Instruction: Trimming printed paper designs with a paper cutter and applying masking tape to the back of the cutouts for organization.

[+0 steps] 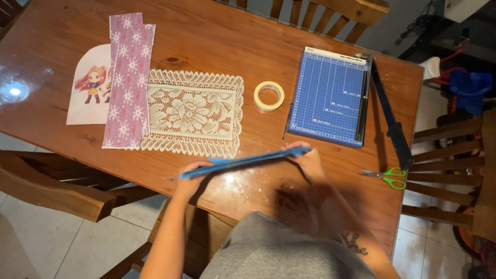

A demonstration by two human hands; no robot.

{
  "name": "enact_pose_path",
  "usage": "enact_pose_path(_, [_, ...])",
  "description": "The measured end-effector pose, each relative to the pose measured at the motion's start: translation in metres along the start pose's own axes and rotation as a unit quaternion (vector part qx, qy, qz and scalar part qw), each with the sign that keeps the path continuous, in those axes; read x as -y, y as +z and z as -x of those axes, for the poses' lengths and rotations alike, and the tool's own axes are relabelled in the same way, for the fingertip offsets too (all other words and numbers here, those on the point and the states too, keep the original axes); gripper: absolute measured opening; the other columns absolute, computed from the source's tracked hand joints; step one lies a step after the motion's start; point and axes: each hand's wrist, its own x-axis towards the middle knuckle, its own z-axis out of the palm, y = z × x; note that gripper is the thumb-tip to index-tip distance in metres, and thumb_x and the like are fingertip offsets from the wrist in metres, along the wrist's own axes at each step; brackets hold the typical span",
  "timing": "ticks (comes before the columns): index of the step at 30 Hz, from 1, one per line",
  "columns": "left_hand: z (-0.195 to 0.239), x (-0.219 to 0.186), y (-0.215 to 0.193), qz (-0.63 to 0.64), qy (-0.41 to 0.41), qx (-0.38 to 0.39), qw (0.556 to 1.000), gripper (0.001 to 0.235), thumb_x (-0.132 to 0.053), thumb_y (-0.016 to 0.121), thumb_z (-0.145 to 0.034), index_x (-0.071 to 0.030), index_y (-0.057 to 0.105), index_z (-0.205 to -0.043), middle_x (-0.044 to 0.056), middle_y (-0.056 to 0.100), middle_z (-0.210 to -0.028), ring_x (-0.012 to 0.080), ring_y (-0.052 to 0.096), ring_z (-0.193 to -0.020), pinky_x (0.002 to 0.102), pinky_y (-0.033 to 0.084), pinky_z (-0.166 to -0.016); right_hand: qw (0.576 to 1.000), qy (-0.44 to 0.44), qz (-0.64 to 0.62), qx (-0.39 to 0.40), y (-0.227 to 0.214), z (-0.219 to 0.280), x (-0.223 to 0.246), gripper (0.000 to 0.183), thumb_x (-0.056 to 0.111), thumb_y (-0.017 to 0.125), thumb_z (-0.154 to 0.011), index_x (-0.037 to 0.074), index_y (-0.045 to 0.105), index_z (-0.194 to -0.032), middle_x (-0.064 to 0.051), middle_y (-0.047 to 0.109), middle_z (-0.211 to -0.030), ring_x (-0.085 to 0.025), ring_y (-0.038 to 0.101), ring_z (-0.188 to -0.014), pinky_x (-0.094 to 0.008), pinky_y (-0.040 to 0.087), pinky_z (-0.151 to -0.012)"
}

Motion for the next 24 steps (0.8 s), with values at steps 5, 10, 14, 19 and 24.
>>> enact_pose_path(5, [0.000, -0.026, -0.004, 0.013, -0.024, -0.030, 0.999, 0.028, -0.002, 0.084, -0.077, -0.007, 0.080, -0.105, 0.016, 0.078, -0.098, 0.0261, 0.072, -0.101, 0.042, 0.054, -0.097, 1.000, 0.019, 0.013, -0.010, 0.018, 0.000, 0.033, 0.042, -0.006, 0.091, -0.067, -0.001, 0.075, -0.105, -0.014, 0.079, -0.097, -0.020, 0.074, -0.096, -0.037, 0.060, -0.092])
enact_pose_path(10, [-0.005, 0.025, -0.004, -0.009, 0.018, 0.005, 1.000, 0.032, 0.003, 0.081, -0.075, -0.008, 0.081, -0.105, 0.017, 0.079, -0.101, 0.0328, 0.072, -0.107, 0.045, 0.053, -0.099, 1.000, 0.011, 0.008, 0.013, 0.010, -0.007, -0.003, 0.045, -0.004, 0.091, -0.066, -0.003, 0.074, -0.107, -0.019, 0.079, -0.098, -0.025, 0.075, -0.097, -0.038, 0.059, -0.095])
enact_pose_path(14, [-0.006, 0.007, -0.005, 0.008, -0.008, 0.002, 1.000, 0.037, 0.002, 0.080, -0.072, -0.010, 0.081, -0.108, 0.015, 0.079, -0.102, 0.0288, 0.072, -0.106, 0.041, 0.053, -0.099, 1.000, 0.006, 0.000, 0.021, 0.011, -0.009, -0.001, 0.039, -0.003, 0.093, -0.065, -0.004, 0.074, -0.099, -0.020, 0.078, -0.096, -0.025, 0.075, -0.096, -0.037, 0.059, -0.093])
enact_pose_path(19, [-0.007, -0.042, -0.006, -0.054, -0.093, -0.057, 0.993, 0.036, 0.002, 0.081, -0.078, 0.007, 0.074, -0.112, 0.032, 0.073, -0.105, 0.0453, 0.069, -0.107, 0.057, 0.054, -0.095, 0.999, 0.020, 0.041, -0.016, 0.004, -0.020, -0.013, 0.045, -0.009, 0.093, -0.064, -0.002, 0.076, -0.105, -0.015, 0.077, -0.098, -0.020, 0.075, -0.093, -0.035, 0.060, -0.093])
enact_pose_path(24, [-0.013, -0.063, -0.009, 0.016, -0.233, -0.096, 0.968, 0.068, -0.007, 0.088, -0.075, 0.000, 0.062, -0.138, 0.022, 0.068, -0.131, 0.0367, 0.063, -0.124, 0.046, 0.048, -0.108, 0.982, 0.128, 0.136, -0.041, 0.044, -0.013, 0.041, 0.041, 0.010, 0.096, -0.067, 0.008, 0.073, -0.101, -0.002, 0.073, -0.087, -0.012, 0.066, -0.077, -0.030, 0.059, -0.071])
